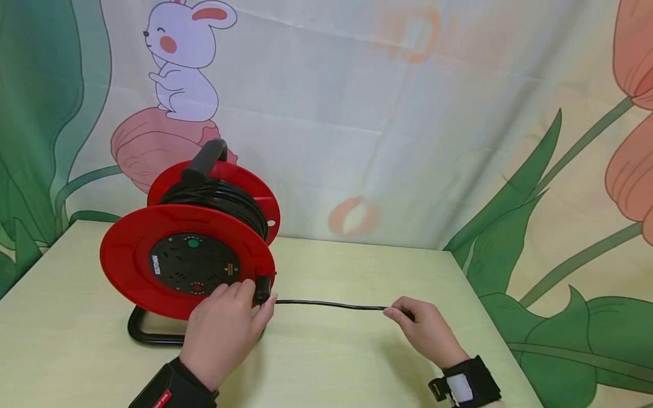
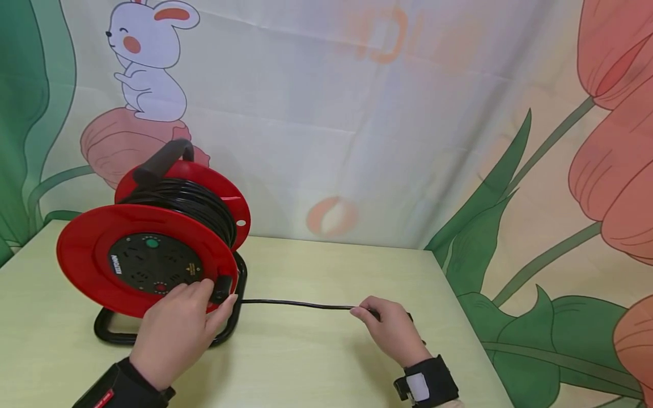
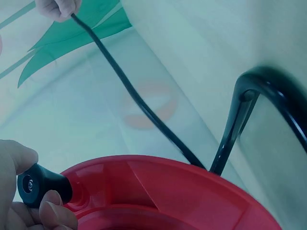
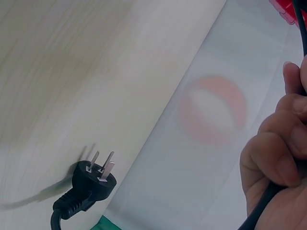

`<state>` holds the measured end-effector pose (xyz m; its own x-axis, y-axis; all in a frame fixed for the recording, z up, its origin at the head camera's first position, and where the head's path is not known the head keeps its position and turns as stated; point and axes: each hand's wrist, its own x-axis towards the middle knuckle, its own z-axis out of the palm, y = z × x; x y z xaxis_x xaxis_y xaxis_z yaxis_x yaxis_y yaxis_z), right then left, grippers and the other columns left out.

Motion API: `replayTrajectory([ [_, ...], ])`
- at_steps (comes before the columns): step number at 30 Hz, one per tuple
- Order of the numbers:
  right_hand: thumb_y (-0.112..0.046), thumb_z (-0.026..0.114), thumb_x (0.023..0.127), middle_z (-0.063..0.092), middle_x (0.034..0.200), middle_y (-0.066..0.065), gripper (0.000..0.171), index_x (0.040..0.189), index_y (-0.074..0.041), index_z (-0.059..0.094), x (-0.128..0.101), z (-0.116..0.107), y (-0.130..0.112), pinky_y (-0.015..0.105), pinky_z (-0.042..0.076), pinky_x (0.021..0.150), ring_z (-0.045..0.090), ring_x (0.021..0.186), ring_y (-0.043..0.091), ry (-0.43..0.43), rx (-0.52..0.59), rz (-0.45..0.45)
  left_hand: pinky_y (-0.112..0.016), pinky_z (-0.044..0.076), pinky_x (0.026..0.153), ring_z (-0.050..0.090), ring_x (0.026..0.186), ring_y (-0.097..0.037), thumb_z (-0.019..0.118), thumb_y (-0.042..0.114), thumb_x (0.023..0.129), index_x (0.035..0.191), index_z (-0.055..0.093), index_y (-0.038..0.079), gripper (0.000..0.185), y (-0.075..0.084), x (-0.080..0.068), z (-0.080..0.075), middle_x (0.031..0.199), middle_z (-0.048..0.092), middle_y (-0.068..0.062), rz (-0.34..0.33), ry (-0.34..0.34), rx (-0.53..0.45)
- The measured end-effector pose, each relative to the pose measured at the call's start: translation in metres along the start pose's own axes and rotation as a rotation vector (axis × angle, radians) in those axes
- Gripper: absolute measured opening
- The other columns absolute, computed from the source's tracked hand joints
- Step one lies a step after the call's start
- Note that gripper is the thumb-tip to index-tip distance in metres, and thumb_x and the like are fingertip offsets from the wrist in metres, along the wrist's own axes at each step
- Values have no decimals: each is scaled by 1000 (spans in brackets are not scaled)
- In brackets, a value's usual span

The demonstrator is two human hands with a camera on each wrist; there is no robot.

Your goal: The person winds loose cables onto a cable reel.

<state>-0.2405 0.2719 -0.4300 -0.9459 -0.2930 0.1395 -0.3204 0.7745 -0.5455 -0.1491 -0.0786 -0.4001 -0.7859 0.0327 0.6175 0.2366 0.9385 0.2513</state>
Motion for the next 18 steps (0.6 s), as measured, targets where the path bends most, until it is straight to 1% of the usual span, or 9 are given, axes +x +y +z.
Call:
replayTrajectory([
  [5, -36, 64, 93, 48, 64, -8, 14, 82, -27, 65, -1, 1, 1, 28, 37, 55, 43, 58, 10, 8, -17, -8, -27, 38, 46, 42, 53, -15, 72, 35, 83, 81, 60, 7, 31, -2, -5, 5, 62, 52, 0, -17, -33, -9],
  [9, -37, 63, 93, 46, 62, -9, 14, 81, -29, 65, -3, -1, 6, 27, 36, 55, 42, 55, 9, 13, -32, -5, -27, 38, 47, 43, 53, -15, 72, 36, 83, 81, 61, 6, 32, -3, -10, 8, 61, 51, 0, -51, -91, -7],
  [14, -43, 61, 93, 45, 61, -10, 16, 83, -31, 65, -4, 0, 5, 27, 36, 54, 42, 55, 8, -6, -24, -30, -29, 41, 50, 43, 55, -16, 71, 38, 84, 84, 62, 6, 33, -5, -14, 11, 62, 53, -1, -90, -171, 11],
  [18, -42, 61, 93, 45, 61, -10, 16, 82, -31, 65, -3, 1, -1, 26, 36, 54, 41, 55, 8, -1, -21, -40, -29, 41, 50, 43, 55, -16, 72, 37, 83, 84, 62, 6, 33, -6, -16, 11, 62, 52, 0, -101, -204, 25],
])
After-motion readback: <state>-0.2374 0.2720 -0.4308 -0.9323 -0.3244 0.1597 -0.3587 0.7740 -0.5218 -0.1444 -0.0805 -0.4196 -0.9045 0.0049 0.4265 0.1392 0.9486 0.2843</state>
